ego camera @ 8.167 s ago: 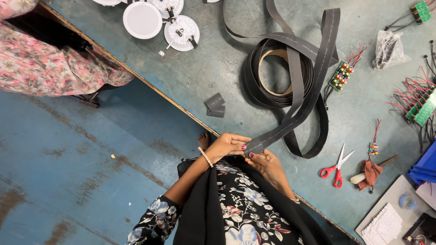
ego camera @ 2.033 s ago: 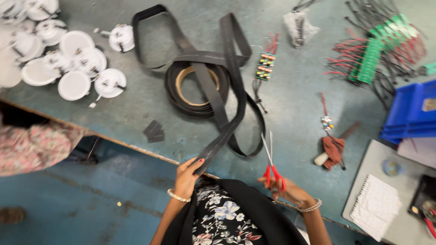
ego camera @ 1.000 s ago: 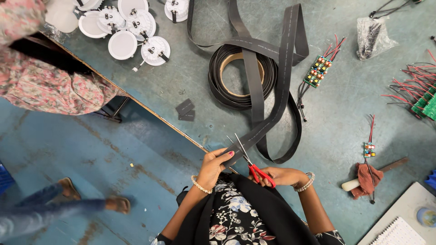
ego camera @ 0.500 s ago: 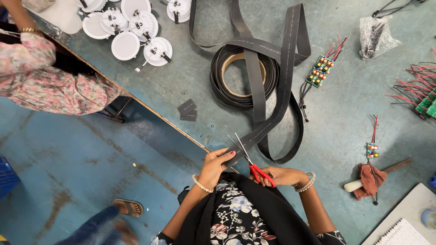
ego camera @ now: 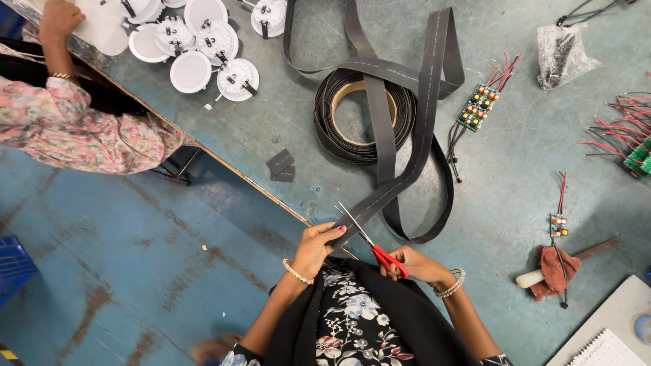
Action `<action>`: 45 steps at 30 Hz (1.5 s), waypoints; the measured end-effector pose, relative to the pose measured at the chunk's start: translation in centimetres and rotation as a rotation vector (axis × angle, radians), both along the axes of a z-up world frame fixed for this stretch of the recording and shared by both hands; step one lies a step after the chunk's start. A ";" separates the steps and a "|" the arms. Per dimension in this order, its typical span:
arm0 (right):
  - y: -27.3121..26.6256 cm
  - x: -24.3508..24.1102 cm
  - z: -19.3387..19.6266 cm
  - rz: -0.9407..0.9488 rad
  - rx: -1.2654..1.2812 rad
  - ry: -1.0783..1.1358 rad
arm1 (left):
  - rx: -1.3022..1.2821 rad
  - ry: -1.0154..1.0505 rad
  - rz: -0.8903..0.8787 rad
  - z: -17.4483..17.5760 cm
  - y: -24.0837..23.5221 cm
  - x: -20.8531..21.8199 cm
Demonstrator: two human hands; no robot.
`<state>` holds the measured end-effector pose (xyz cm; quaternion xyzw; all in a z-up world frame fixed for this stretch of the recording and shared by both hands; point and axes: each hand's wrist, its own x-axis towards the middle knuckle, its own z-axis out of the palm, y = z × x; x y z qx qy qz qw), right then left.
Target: The person repeatedly measures and cuts short segments from a long black strap using red-handled scissors. The cut pieces are placed on the table. A coworker assembles white circular components nearby.
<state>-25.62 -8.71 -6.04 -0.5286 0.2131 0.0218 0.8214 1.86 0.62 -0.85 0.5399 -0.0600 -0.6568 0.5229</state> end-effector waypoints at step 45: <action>4.8 -15.4 -6.2 -0.978 -1.136 1.488 | -0.187 -1.313 0.268 -13.2 -11.8 19.6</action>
